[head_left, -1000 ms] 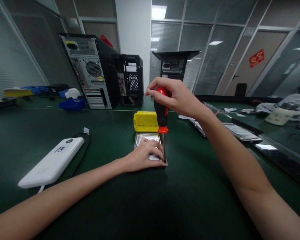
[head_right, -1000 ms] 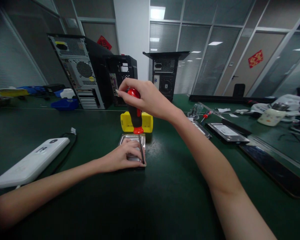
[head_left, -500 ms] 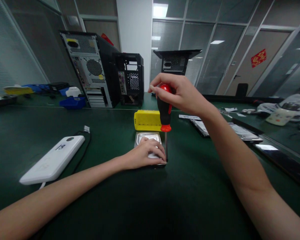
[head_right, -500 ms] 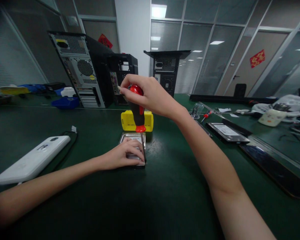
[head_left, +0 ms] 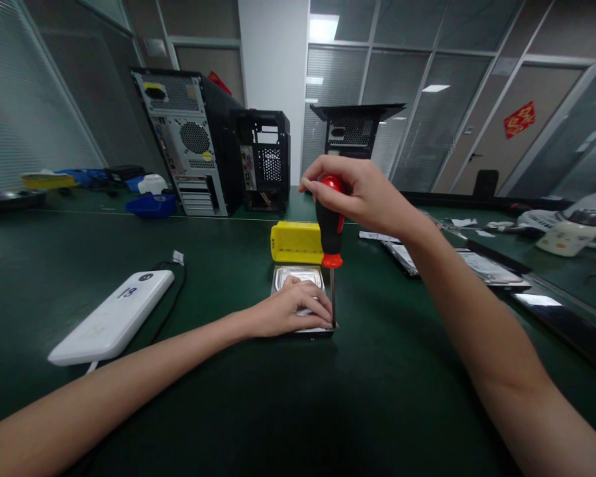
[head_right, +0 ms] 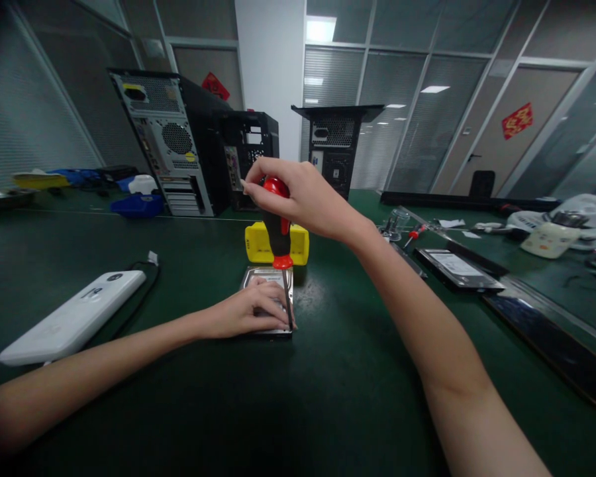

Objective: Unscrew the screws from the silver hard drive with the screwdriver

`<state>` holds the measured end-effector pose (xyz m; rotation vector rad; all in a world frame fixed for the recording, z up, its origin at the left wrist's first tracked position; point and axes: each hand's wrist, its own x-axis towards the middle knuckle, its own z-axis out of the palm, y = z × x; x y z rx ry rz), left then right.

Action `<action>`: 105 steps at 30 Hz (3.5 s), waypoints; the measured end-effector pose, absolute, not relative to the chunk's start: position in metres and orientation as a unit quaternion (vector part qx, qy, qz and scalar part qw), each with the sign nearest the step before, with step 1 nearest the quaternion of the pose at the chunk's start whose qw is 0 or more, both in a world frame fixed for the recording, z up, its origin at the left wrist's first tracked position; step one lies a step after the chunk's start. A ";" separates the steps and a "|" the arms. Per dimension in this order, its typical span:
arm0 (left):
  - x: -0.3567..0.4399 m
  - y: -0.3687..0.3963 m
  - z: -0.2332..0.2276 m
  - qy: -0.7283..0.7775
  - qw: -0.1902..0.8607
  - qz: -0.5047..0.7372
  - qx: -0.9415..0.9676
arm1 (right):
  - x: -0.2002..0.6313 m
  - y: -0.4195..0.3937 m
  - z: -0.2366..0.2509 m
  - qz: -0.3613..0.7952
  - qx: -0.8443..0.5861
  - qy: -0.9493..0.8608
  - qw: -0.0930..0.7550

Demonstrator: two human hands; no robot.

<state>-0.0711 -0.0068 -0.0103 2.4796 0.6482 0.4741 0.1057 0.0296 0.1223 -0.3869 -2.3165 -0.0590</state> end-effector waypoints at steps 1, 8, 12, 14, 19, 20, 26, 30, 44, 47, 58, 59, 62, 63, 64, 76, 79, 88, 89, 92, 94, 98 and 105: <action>-0.071 -0.007 -0.010 0.241 0.263 0.176 0.918 | 0.105 0.030 0.122 -0.024 -0.150 -0.910 0.385; -0.069 -0.009 -0.009 0.237 0.267 0.176 0.917 | 0.103 0.029 0.122 -0.004 -0.139 -0.911 0.389; -0.070 -0.010 -0.007 0.229 0.266 0.169 0.921 | 0.104 0.029 0.123 0.001 -0.142 -0.909 0.391; -0.070 -0.011 -0.006 0.231 0.262 0.168 0.922 | 0.105 0.029 0.123 -0.002 -0.150 -0.908 0.391; -0.073 -0.009 -0.009 0.229 0.253 0.176 0.923 | 0.115 0.021 0.134 -0.017 -0.156 -0.901 0.404; -0.073 -0.009 -0.010 0.224 0.254 0.175 0.925 | 0.119 0.018 0.139 -0.022 -0.162 -0.899 0.406; -0.077 -0.007 -0.004 0.194 0.206 0.143 0.948 | 0.149 0.004 0.145 -0.099 -0.185 -0.877 0.431; -0.075 -0.012 0.000 0.158 0.094 0.138 0.973 | 0.159 0.000 0.114 -0.117 -0.219 -0.887 0.391; -0.072 -0.015 -0.008 0.234 0.159 0.228 0.932 | 0.161 -0.010 0.042 0.278 -0.410 -0.746 0.445; -0.070 -0.014 -0.012 0.241 0.209 0.247 0.915 | 0.168 -0.014 0.025 0.333 -0.408 -0.727 0.440; -0.068 -0.013 -0.011 0.236 0.287 0.268 0.889 | 0.154 -0.014 0.039 0.379 -0.309 -0.676 0.551; -0.068 -0.012 -0.012 0.235 0.278 0.267 0.892 | 0.152 -0.014 0.039 0.383 -0.304 -0.680 0.546; -0.066 -0.011 -0.013 0.236 0.269 0.262 0.896 | 0.149 -0.016 0.037 0.384 -0.295 -0.690 0.537; -0.066 -0.011 -0.013 0.238 0.273 0.261 0.895 | 0.148 -0.017 0.036 0.382 -0.293 -0.693 0.537; -0.065 -0.011 -0.013 0.239 0.279 0.260 0.893 | 0.148 -0.018 0.035 0.379 -0.291 -0.695 0.537; -0.064 -0.007 -0.016 0.244 0.362 0.279 0.855 | 0.147 -0.024 0.035 0.376 -0.254 -0.730 0.510; -0.064 -0.006 -0.018 0.254 0.371 0.276 0.850 | 0.148 -0.026 0.035 0.385 -0.239 -0.731 0.511; -0.063 -0.004 -0.017 0.262 0.403 0.270 0.835 | 0.145 -0.022 0.035 0.397 -0.226 -0.739 0.496; -0.063 -0.004 -0.017 0.262 0.405 0.269 0.833 | 0.145 -0.022 0.034 0.399 -0.225 -0.739 0.495; -0.064 -0.003 -0.018 0.261 0.402 0.268 0.836 | 0.145 -0.024 0.032 0.403 -0.222 -0.738 0.494; -0.065 -0.003 -0.019 0.256 0.396 0.267 0.840 | 0.145 -0.026 0.031 0.403 -0.221 -0.737 0.495; -0.066 -0.003 -0.017 0.253 0.388 0.264 0.846 | 0.147 -0.028 0.030 0.395 -0.226 -0.736 0.500; -0.067 -0.004 -0.014 0.250 0.379 0.256 0.853 | 0.148 -0.028 0.033 0.387 -0.227 -0.741 0.499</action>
